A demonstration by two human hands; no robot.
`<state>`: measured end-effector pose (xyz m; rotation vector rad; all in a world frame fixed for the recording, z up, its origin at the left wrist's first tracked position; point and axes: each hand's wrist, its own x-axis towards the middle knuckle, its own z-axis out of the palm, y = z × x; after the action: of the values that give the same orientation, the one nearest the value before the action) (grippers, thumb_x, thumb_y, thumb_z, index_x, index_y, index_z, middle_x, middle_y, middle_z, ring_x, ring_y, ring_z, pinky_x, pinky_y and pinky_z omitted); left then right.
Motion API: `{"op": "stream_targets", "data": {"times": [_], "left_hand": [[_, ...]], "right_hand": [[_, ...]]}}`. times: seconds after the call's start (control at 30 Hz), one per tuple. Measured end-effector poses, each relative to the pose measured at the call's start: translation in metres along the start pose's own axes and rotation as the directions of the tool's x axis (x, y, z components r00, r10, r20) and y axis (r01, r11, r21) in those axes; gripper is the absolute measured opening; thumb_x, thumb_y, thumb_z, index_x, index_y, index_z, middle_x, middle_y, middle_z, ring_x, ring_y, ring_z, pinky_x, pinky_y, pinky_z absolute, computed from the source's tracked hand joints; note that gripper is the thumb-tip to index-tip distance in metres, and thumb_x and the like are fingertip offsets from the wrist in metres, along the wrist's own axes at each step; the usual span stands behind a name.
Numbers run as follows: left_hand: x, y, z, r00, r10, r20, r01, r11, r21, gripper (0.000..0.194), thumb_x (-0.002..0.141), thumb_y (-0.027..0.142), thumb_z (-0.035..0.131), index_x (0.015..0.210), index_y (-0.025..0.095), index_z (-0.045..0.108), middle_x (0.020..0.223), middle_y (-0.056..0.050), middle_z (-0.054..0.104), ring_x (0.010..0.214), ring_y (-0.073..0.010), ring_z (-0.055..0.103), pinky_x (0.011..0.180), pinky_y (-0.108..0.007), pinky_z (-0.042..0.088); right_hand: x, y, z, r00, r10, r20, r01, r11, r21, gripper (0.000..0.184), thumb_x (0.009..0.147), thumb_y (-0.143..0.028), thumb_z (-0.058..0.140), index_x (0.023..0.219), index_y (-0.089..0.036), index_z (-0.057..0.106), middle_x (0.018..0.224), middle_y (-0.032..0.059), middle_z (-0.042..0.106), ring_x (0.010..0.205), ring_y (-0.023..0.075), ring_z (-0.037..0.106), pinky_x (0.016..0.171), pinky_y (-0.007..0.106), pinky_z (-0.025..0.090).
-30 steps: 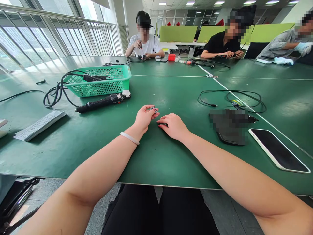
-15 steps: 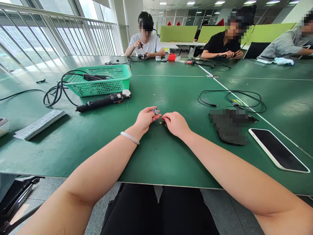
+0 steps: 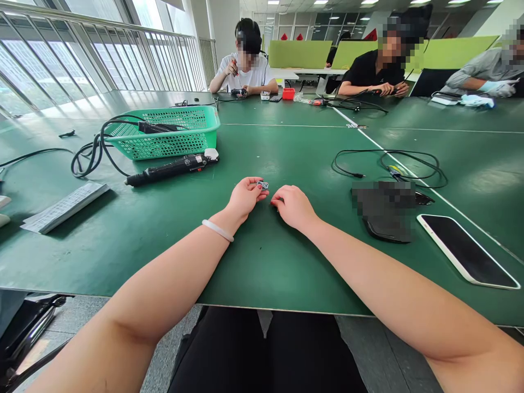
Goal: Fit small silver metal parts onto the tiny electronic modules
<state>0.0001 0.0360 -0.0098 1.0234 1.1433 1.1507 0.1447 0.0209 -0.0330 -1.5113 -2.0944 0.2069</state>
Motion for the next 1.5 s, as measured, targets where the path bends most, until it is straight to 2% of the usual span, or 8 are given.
{"op": "stream_targets", "data": {"times": [0.17,0.3,0.47,0.6,0.83,1.1,1.33,1.5], "left_hand": [[-0.002,-0.003,0.001,0.995,0.047,0.085,-0.052,0.997,0.05,0.014,0.087,0.003,0.051,0.093,0.014,0.055,0.08,-0.002,0.068,0.068,-0.0088,0.064,0.074,-0.026,0.051],[-0.006,-0.004,0.002,0.983,0.06,0.174,-0.072,0.995,0.063,0.015,0.084,0.002,0.054,0.092,0.014,0.054,0.079,-0.003,0.069,0.07,-0.0101,0.065,0.075,-0.028,0.051],[-0.008,-0.004,0.003,0.974,0.044,0.222,-0.061,0.996,0.07,0.016,0.081,0.003,0.06,0.09,0.015,0.055,0.071,-0.001,0.068,0.07,-0.0108,0.065,0.077,-0.03,0.051],[-0.009,-0.004,0.004,0.968,0.029,0.249,-0.048,0.996,0.071,0.016,0.082,0.002,0.057,0.09,0.015,0.053,0.071,0.0,0.068,0.07,-0.0101,0.065,0.078,-0.03,0.051],[-0.008,-0.004,0.004,0.969,0.041,0.246,-0.056,0.997,0.058,0.016,0.082,0.001,0.057,0.091,0.015,0.054,0.072,-0.001,0.068,0.07,-0.01,0.064,0.075,-0.028,0.051],[-0.009,-0.004,0.004,0.965,0.025,0.261,-0.036,0.999,0.037,0.017,0.081,0.002,0.059,0.091,0.015,0.053,0.07,0.0,0.067,0.069,-0.0097,0.064,0.076,-0.029,0.051],[-0.01,-0.003,0.005,0.967,0.027,0.255,-0.035,0.999,0.027,0.018,0.08,0.002,0.062,0.09,0.015,0.054,0.069,0.0,0.066,0.068,-0.0105,0.064,0.076,-0.031,0.051],[-0.009,-0.004,0.005,0.964,0.028,0.265,-0.035,0.999,0.025,0.016,0.082,0.001,0.058,0.09,0.015,0.053,0.069,0.001,0.066,0.067,-0.0093,0.064,0.074,-0.029,0.051]], "right_hand": [[0.0,0.004,-0.011,0.972,0.091,-0.217,-0.044,0.977,0.21,0.016,0.082,-0.014,0.054,0.07,-0.019,0.064,0.083,0.0046,0.065,0.078,0.0176,0.055,0.074,0.032,0.043],[-0.001,0.002,-0.017,0.948,0.148,-0.282,-0.056,0.949,0.31,0.013,0.081,-0.019,0.057,0.07,-0.019,0.062,0.081,0.0039,0.063,0.069,0.0157,0.051,0.067,0.031,0.042],[-0.003,-0.001,-0.016,0.949,0.099,-0.299,0.002,0.947,0.32,0.013,0.081,-0.02,0.055,0.07,-0.02,0.061,0.084,0.0045,0.064,0.07,0.0155,0.052,0.067,0.031,0.043],[-0.004,-0.001,-0.017,0.946,0.065,-0.317,0.036,0.953,0.302,0.013,0.082,-0.019,0.053,0.071,-0.019,0.061,0.086,0.0049,0.064,0.071,0.0157,0.053,0.068,0.031,0.044],[-0.004,-0.001,-0.02,0.94,0.101,-0.327,-0.006,0.96,0.279,0.012,0.082,-0.02,0.055,0.072,-0.019,0.062,0.085,0.005,0.064,0.069,0.0156,0.051,0.066,0.031,0.043],[-0.005,-0.002,-0.02,0.94,0.09,-0.329,0.005,0.961,0.278,0.012,0.081,-0.02,0.055,0.071,-0.02,0.061,0.085,0.0048,0.065,0.069,0.0153,0.052,0.066,0.032,0.043],[-0.004,-0.001,-0.018,0.94,0.144,-0.309,-0.025,0.933,0.36,0.012,0.079,-0.023,0.057,0.069,-0.02,0.06,0.084,0.0044,0.064,0.066,0.0148,0.051,0.066,0.033,0.044],[-0.004,0.0,-0.017,0.936,0.166,-0.311,-0.047,0.933,0.356,0.011,0.079,-0.025,0.058,0.07,-0.02,0.062,0.083,0.0038,0.063,0.066,0.0141,0.05,0.067,0.032,0.044]]}}
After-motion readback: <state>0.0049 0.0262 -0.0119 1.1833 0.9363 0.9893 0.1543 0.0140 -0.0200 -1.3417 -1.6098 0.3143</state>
